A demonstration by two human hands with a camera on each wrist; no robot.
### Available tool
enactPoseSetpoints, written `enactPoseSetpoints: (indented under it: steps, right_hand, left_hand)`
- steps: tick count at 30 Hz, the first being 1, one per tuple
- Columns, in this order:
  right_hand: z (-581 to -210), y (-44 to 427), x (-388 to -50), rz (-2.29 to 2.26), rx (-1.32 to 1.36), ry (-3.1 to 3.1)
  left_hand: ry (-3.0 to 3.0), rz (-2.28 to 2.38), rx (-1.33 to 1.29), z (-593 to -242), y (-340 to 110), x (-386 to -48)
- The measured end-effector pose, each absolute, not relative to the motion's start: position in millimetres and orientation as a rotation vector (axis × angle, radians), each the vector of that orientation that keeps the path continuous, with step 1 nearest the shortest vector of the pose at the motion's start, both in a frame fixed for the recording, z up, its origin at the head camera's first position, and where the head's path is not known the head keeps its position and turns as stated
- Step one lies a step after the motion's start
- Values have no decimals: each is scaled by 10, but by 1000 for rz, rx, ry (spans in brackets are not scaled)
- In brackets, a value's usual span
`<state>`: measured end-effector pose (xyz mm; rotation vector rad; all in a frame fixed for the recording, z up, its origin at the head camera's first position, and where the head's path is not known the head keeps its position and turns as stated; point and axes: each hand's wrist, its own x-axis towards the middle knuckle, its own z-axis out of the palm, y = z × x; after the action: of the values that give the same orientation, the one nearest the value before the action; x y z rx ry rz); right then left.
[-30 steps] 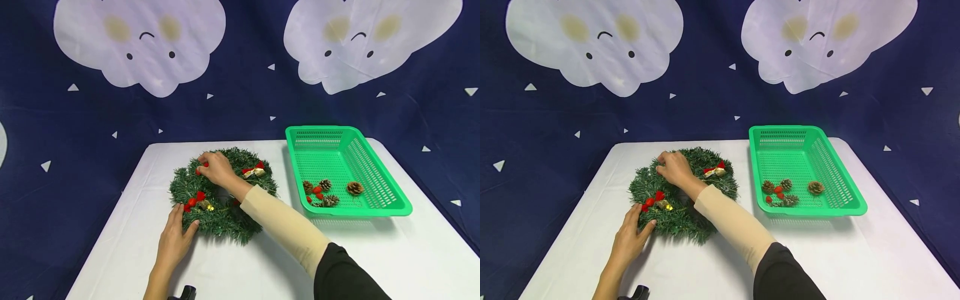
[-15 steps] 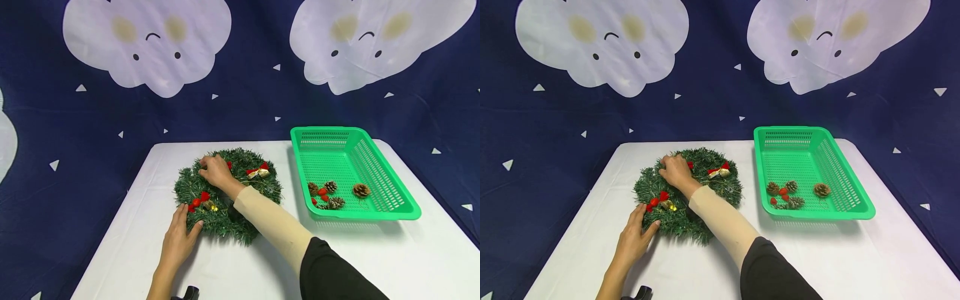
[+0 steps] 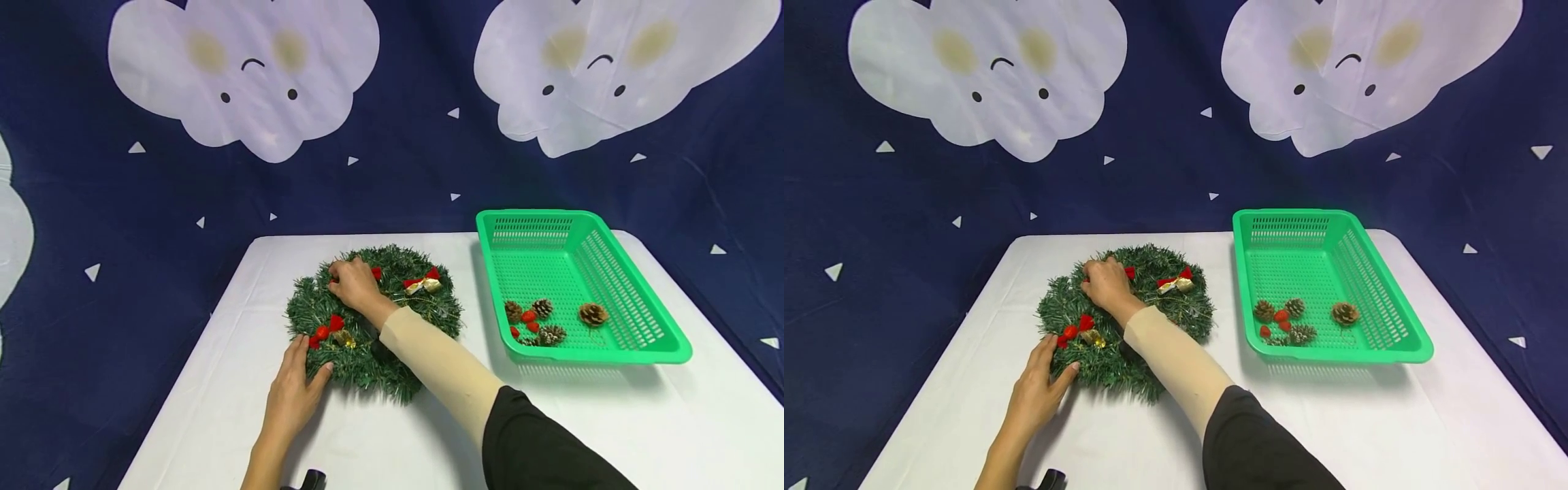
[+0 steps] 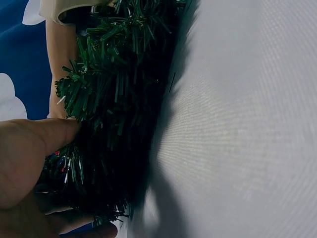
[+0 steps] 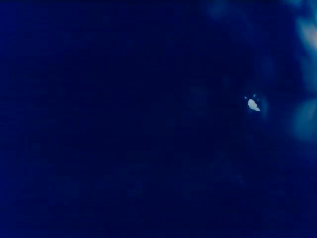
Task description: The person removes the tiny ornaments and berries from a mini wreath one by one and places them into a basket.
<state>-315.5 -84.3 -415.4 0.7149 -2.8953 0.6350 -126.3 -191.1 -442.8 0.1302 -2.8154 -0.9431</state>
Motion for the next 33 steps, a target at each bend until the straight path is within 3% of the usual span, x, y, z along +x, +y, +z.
enactPoseSetpoints:
  steps: [18,33]
  right_hand:
    - [-4233,-845,-3166,535,759,-2863]
    - [-4137,-784,-3127,792,743,-2850]
  left_hand:
    - [-2810,-921,140,-4462,-1911,-1251]
    - [-2814,-924,122,-4452,-1918,-1238]
